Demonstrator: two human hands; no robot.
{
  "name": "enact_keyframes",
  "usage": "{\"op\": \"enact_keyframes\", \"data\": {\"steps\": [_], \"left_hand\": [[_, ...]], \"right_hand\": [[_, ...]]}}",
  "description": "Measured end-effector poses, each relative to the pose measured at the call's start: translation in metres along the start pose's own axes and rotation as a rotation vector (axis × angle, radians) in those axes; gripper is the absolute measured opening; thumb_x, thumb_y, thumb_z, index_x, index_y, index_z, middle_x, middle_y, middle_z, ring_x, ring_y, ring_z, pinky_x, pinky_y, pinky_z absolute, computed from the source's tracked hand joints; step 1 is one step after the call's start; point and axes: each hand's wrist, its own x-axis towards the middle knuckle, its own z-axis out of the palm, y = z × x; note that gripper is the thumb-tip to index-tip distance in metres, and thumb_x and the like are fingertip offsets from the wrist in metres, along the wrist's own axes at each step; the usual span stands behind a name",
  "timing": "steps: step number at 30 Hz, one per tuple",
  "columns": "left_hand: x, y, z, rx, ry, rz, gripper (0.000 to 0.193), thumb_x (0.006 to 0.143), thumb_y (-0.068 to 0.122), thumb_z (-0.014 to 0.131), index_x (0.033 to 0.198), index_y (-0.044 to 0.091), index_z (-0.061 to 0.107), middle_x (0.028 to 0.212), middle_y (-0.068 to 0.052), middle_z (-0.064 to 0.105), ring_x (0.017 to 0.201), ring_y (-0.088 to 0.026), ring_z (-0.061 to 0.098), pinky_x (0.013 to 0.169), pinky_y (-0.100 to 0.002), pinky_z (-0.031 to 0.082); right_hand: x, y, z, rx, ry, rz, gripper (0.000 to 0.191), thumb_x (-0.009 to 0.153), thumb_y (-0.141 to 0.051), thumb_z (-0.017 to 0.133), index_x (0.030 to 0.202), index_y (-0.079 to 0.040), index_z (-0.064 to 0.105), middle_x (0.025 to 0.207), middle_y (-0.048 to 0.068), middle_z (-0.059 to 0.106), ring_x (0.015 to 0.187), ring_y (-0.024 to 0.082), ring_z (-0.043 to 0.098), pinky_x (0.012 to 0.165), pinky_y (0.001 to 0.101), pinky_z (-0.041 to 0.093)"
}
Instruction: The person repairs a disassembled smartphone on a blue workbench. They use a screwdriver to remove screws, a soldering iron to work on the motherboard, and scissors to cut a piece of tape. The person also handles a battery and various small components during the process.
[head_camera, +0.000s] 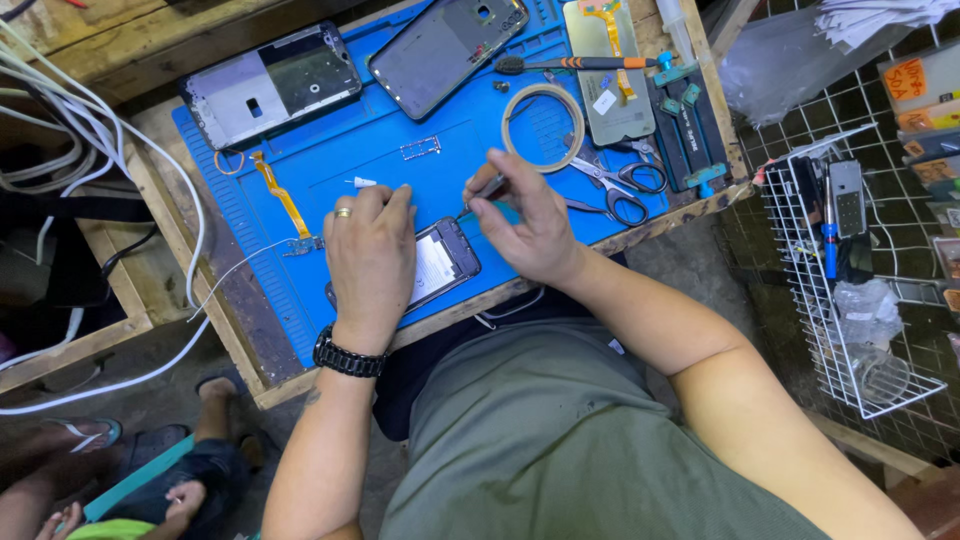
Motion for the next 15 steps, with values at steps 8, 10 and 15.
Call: {"op": "enact_keyframes", "data": {"steps": [8, 10, 15], "left_hand": [[-0.012, 0.016, -0.015, -0.079, -0.019, 0.03, 0.033, 0.088, 0.013, 0.078, 0.118, 0.001, 0.071, 0.108, -0.013, 0.067, 0.1, -0.032, 0.059, 0.084, -0.045, 0.045], [-0.017, 0.023, -0.02, -0.14, -0.047, 0.071, 0.042, 0.084, 0.016, 0.081, 0.12, -0.002, 0.068, 0.115, -0.016, 0.066, 0.106, -0.034, 0.06, 0.09, -0.046, 0.045], [-0.022, 0.036, -0.023, -0.198, -0.139, 0.107, 0.067, 0.07, 0.026, 0.087, 0.124, -0.005, 0.062, 0.129, -0.022, 0.063, 0.117, -0.037, 0.058, 0.098, -0.049, 0.044]], "right_hand": [[0.007, -0.005, 0.002, -0.184, -0.045, -0.105, 0.062, 0.097, 0.013, 0.069, 0.149, -0.005, 0.041, 0.116, 0.015, 0.065, 0.101, 0.023, 0.069, 0.09, 0.0345, 0.06], [0.009, -0.006, 0.002, -0.217, -0.045, -0.142, 0.062, 0.096, 0.014, 0.07, 0.148, -0.005, 0.042, 0.114, 0.015, 0.066, 0.101, 0.025, 0.069, 0.089, 0.0359, 0.059], [0.009, -0.008, 0.001, -0.238, -0.055, -0.185, 0.063, 0.096, 0.015, 0.07, 0.148, -0.005, 0.042, 0.113, 0.017, 0.066, 0.1, 0.027, 0.068, 0.088, 0.0366, 0.059]]}}
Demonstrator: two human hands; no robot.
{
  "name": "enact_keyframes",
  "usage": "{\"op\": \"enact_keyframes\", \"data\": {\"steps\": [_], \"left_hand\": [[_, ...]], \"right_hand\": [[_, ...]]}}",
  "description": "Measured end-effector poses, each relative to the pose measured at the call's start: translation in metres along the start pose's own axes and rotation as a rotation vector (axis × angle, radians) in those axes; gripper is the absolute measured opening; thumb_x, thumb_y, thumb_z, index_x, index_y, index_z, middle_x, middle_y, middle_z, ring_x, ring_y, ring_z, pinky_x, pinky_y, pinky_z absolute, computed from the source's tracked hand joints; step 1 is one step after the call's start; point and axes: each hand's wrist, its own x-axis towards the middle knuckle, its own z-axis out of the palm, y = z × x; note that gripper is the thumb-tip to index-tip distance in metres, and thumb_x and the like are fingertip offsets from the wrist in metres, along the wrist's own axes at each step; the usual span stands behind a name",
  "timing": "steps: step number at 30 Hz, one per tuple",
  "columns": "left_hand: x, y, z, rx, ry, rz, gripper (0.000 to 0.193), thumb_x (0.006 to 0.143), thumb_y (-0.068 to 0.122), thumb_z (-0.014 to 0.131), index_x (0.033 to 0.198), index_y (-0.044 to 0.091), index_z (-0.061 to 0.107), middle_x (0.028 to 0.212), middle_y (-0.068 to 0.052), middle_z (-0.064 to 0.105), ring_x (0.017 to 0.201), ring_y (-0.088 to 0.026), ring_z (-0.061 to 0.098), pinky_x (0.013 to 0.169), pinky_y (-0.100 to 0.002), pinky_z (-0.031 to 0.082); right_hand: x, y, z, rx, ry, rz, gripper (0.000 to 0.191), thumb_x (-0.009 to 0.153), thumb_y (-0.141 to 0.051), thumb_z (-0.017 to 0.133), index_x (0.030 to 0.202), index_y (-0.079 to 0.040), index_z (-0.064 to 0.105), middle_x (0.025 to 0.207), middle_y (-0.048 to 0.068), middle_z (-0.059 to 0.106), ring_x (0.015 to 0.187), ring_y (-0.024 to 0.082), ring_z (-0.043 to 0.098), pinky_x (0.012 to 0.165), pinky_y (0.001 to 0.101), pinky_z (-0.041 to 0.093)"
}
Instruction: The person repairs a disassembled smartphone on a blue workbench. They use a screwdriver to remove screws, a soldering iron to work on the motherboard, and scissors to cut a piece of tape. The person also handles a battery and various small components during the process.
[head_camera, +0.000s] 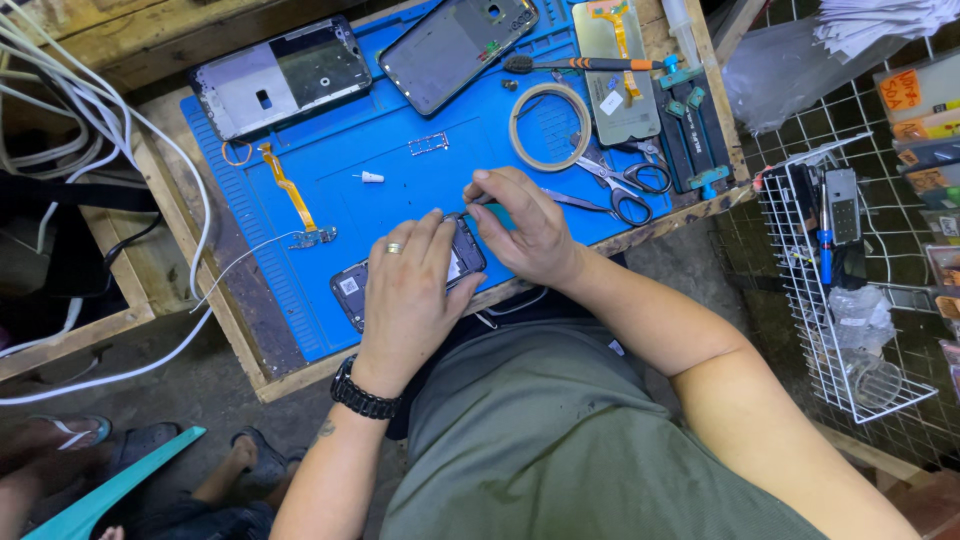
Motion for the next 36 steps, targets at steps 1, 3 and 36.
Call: {"op": "enact_keyframes", "data": {"steps": [1, 3, 36], "left_hand": [[0.001, 0.001, 0.0, 0.005, -0.002, -0.001, 0.067, 0.071, 0.025, 0.087, 0.125, -0.004, 0.061, 0.13, -0.022, 0.063, 0.117, -0.037, 0.058, 0.098, -0.049, 0.043], [0.002, 0.0, 0.0, 0.013, -0.004, -0.001, 0.068, 0.071, 0.025, 0.087, 0.126, -0.003, 0.06, 0.13, -0.021, 0.063, 0.117, -0.036, 0.058, 0.098, -0.048, 0.043], [0.0, -0.004, 0.012, 0.322, 0.01, 0.418, 0.03, 0.086, 0.017, 0.07, 0.108, -0.004, 0.071, 0.118, -0.022, 0.072, 0.09, -0.026, 0.066, 0.076, -0.037, 0.049]], "right_hand": [[0.0, 0.0, 0.0, -0.001, -0.001, -0.004, 0.063, 0.096, 0.015, 0.07, 0.148, -0.005, 0.041, 0.113, 0.016, 0.066, 0.1, 0.027, 0.068, 0.088, 0.0367, 0.059], [0.001, -0.001, 0.0, -0.006, -0.004, -0.014, 0.063, 0.096, 0.015, 0.07, 0.148, -0.005, 0.041, 0.113, 0.016, 0.066, 0.1, 0.027, 0.068, 0.088, 0.0369, 0.059], [0.005, 0.0, -0.002, 0.218, -0.144, 0.054, 0.059, 0.103, 0.016, 0.053, 0.154, -0.007, 0.036, 0.118, 0.015, 0.061, 0.105, 0.027, 0.067, 0.094, 0.0364, 0.059]]}}
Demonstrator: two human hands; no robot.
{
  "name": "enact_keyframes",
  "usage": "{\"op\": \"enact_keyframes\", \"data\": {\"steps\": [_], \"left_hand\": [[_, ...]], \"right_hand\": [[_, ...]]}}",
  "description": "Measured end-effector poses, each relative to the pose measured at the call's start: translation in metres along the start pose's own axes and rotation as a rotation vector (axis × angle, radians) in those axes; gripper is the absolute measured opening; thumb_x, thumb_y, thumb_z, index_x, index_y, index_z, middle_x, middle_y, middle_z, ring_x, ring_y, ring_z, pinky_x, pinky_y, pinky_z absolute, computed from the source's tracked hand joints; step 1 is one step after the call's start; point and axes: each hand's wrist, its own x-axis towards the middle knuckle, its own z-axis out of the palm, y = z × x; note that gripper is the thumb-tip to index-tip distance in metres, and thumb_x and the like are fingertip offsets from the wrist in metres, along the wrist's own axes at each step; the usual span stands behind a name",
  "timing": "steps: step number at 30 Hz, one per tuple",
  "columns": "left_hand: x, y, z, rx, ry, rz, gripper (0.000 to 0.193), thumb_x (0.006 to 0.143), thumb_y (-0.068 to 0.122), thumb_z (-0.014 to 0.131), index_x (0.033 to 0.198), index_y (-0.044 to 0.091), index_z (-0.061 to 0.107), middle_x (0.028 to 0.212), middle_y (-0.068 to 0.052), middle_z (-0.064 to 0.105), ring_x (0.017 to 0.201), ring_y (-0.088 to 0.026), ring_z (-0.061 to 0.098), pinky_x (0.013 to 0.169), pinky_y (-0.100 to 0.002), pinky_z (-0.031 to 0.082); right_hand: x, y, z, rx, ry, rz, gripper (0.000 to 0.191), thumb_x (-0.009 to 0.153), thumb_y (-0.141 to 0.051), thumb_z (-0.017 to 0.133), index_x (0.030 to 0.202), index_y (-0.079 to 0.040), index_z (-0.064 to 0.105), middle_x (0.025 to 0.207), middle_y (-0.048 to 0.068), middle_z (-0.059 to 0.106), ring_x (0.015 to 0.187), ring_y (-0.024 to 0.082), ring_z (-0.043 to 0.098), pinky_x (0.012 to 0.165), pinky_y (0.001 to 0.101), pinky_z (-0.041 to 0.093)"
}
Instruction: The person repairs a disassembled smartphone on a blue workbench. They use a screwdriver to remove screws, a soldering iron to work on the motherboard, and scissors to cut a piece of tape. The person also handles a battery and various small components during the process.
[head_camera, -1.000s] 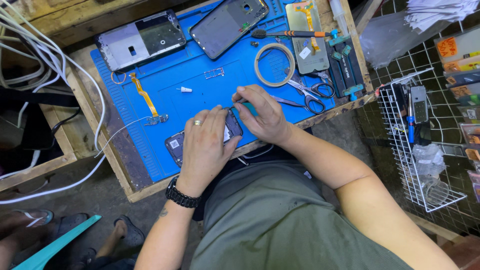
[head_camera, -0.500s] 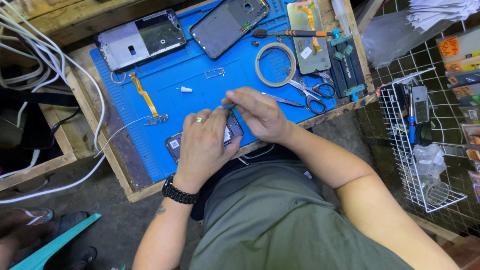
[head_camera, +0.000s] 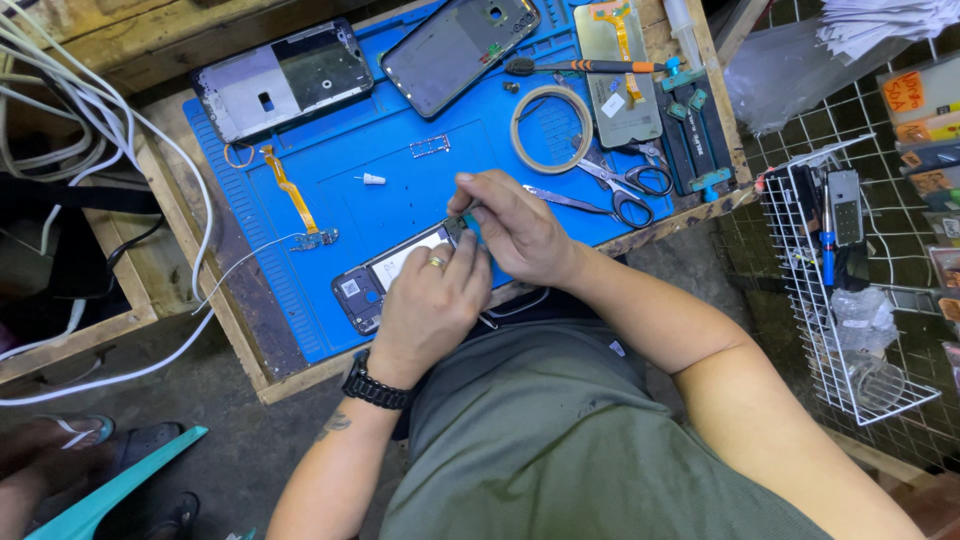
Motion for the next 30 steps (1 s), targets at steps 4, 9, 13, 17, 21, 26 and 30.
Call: {"op": "enact_keyframes", "data": {"steps": [4, 9, 13, 17, 21, 26, 30], "left_hand": [[0.0, 0.008, 0.002, 0.014, 0.011, 0.015, 0.032, 0.084, 0.014, 0.065, 0.11, -0.005, 0.071, 0.118, -0.022, 0.071, 0.097, -0.025, 0.068, 0.083, -0.036, 0.053], [0.001, 0.007, -0.004, -0.135, 0.161, -0.086, 0.023, 0.09, 0.006, 0.071, 0.109, -0.006, 0.069, 0.113, -0.019, 0.069, 0.099, -0.028, 0.068, 0.087, -0.039, 0.054], [0.003, -0.007, -0.009, -0.221, 0.242, -0.241, 0.022, 0.09, 0.001, 0.075, 0.11, -0.005, 0.068, 0.115, -0.017, 0.069, 0.098, -0.028, 0.069, 0.088, -0.039, 0.054], [0.011, -0.027, -0.006, -0.233, 0.248, -0.258, 0.022, 0.093, 0.003, 0.076, 0.113, -0.002, 0.068, 0.118, -0.014, 0.069, 0.1, -0.028, 0.069, 0.091, -0.039, 0.054], [0.019, -0.044, -0.001, 0.01, 0.086, -0.167, 0.026, 0.089, 0.006, 0.071, 0.114, -0.001, 0.068, 0.122, -0.014, 0.069, 0.104, -0.025, 0.068, 0.095, -0.038, 0.053], [0.017, -0.043, 0.004, 0.013, 0.031, -0.211, 0.027, 0.087, 0.009, 0.07, 0.114, 0.003, 0.07, 0.127, -0.013, 0.069, 0.107, -0.026, 0.065, 0.092, -0.04, 0.048], [0.003, -0.036, -0.006, -0.049, 0.033, -0.298, 0.031, 0.092, 0.016, 0.075, 0.119, 0.001, 0.069, 0.127, -0.014, 0.068, 0.109, -0.031, 0.063, 0.09, -0.044, 0.046]], "right_hand": [[-0.003, 0.0, -0.001, 0.02, 0.106, 0.005, 0.059, 0.106, 0.015, 0.052, 0.156, -0.012, 0.035, 0.12, 0.013, 0.06, 0.106, 0.023, 0.066, 0.093, 0.035, 0.06], [-0.004, 0.004, 0.002, 0.175, 0.231, 0.056, 0.059, 0.11, 0.013, 0.048, 0.16, -0.013, 0.031, 0.128, 0.012, 0.055, 0.11, 0.019, 0.063, 0.102, 0.0361, 0.057], [-0.003, 0.004, 0.002, 0.2, 0.3, 0.094, 0.058, 0.111, 0.013, 0.047, 0.161, -0.012, 0.031, 0.13, 0.011, 0.056, 0.112, 0.018, 0.063, 0.105, 0.0349, 0.056], [-0.003, 0.001, 0.002, 0.185, 0.333, 0.1, 0.057, 0.111, 0.013, 0.048, 0.16, -0.011, 0.032, 0.13, 0.011, 0.056, 0.112, 0.018, 0.063, 0.104, 0.0339, 0.056], [-0.003, 0.002, 0.002, 0.196, 0.354, 0.098, 0.057, 0.111, 0.013, 0.049, 0.16, -0.012, 0.034, 0.131, 0.012, 0.057, 0.113, 0.018, 0.064, 0.105, 0.0336, 0.055], [-0.008, 0.005, 0.0, 0.198, 0.363, 0.118, 0.056, 0.111, 0.013, 0.05, 0.159, -0.011, 0.034, 0.131, 0.011, 0.057, 0.113, 0.018, 0.064, 0.105, 0.0334, 0.055], [-0.012, 0.008, 0.0, 0.225, 0.374, 0.119, 0.056, 0.11, 0.013, 0.05, 0.158, -0.011, 0.036, 0.13, 0.011, 0.057, 0.111, 0.018, 0.065, 0.104, 0.0334, 0.056]]}}
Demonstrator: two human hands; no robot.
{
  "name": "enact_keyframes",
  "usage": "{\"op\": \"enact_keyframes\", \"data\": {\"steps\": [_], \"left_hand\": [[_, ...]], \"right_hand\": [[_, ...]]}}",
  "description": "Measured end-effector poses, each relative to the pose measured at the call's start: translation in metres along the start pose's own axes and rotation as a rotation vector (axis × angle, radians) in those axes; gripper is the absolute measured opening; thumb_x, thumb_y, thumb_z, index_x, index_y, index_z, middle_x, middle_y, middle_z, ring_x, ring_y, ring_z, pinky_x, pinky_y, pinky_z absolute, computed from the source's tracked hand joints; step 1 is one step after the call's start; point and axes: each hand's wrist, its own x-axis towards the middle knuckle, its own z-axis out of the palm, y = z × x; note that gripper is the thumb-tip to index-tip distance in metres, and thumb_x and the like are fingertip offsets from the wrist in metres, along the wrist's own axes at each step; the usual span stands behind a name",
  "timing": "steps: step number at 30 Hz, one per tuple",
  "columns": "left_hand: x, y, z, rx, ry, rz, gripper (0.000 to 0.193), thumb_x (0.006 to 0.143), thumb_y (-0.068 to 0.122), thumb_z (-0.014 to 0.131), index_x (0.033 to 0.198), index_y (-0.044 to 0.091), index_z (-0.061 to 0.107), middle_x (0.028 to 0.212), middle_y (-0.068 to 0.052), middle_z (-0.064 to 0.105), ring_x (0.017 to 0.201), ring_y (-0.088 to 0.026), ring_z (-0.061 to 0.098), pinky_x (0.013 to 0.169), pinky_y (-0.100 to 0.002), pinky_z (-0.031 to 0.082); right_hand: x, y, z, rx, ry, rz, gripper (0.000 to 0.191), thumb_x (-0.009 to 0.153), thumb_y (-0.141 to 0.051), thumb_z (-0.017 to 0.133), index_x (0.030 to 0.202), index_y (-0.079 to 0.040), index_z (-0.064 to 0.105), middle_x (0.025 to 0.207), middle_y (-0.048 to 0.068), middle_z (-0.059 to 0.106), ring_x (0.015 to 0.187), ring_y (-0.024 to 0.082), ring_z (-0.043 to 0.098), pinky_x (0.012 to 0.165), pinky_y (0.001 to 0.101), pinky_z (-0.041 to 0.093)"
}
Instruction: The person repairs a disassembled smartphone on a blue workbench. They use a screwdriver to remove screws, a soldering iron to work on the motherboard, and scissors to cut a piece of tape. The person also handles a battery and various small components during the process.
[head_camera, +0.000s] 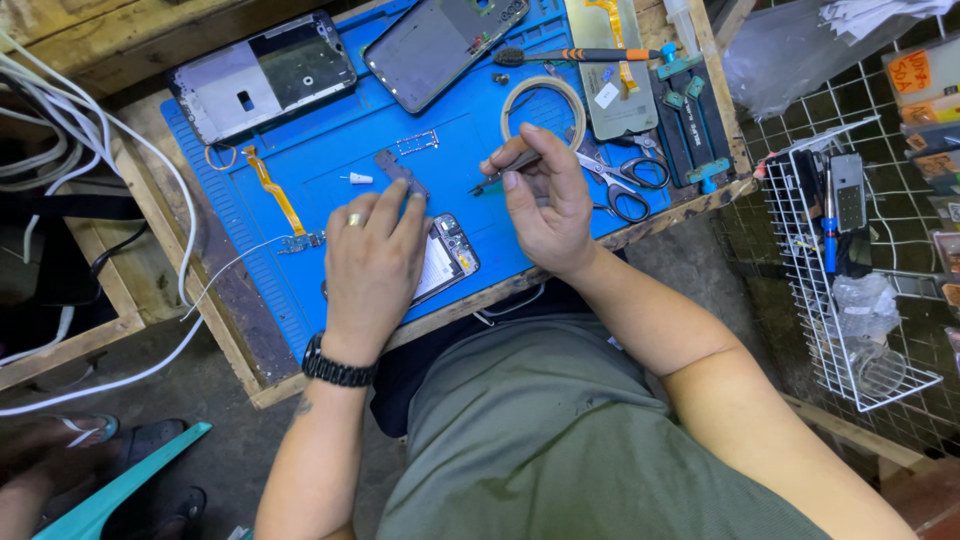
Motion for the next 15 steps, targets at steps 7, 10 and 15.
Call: {"op": "enact_keyframes", "data": {"steps": [7, 10, 15], "left_hand": [[-0.032, 0.014, -0.027, -0.109, -0.145, -0.068, 0.057, 0.08, 0.031, 0.081, 0.124, -0.001, 0.064, 0.131, -0.02, 0.062, 0.118, -0.036, 0.057, 0.096, -0.048, 0.044], [-0.037, 0.018, -0.027, -0.076, -0.161, -0.095, 0.063, 0.077, 0.03, 0.082, 0.129, 0.0, 0.062, 0.135, -0.021, 0.06, 0.122, -0.037, 0.055, 0.099, -0.049, 0.043], [-0.037, 0.015, -0.022, -0.173, -0.138, -0.131, 0.067, 0.074, 0.024, 0.086, 0.129, -0.001, 0.059, 0.13, -0.019, 0.06, 0.12, -0.037, 0.054, 0.101, -0.05, 0.042]], "right_hand": [[-0.004, 0.003, -0.007, 0.121, 0.048, 0.128, 0.055, 0.11, 0.012, 0.053, 0.159, -0.009, 0.037, 0.12, 0.01, 0.059, 0.107, 0.016, 0.065, 0.101, 0.033, 0.056], [-0.007, 0.004, -0.008, 0.146, 0.071, 0.163, 0.055, 0.11, 0.011, 0.054, 0.159, -0.009, 0.038, 0.119, 0.009, 0.059, 0.105, 0.016, 0.066, 0.101, 0.0333, 0.057], [-0.013, 0.003, -0.013, 0.122, 0.087, 0.16, 0.055, 0.109, 0.012, 0.054, 0.158, -0.008, 0.038, 0.117, 0.01, 0.059, 0.104, 0.016, 0.066, 0.099, 0.0338, 0.058]]}}
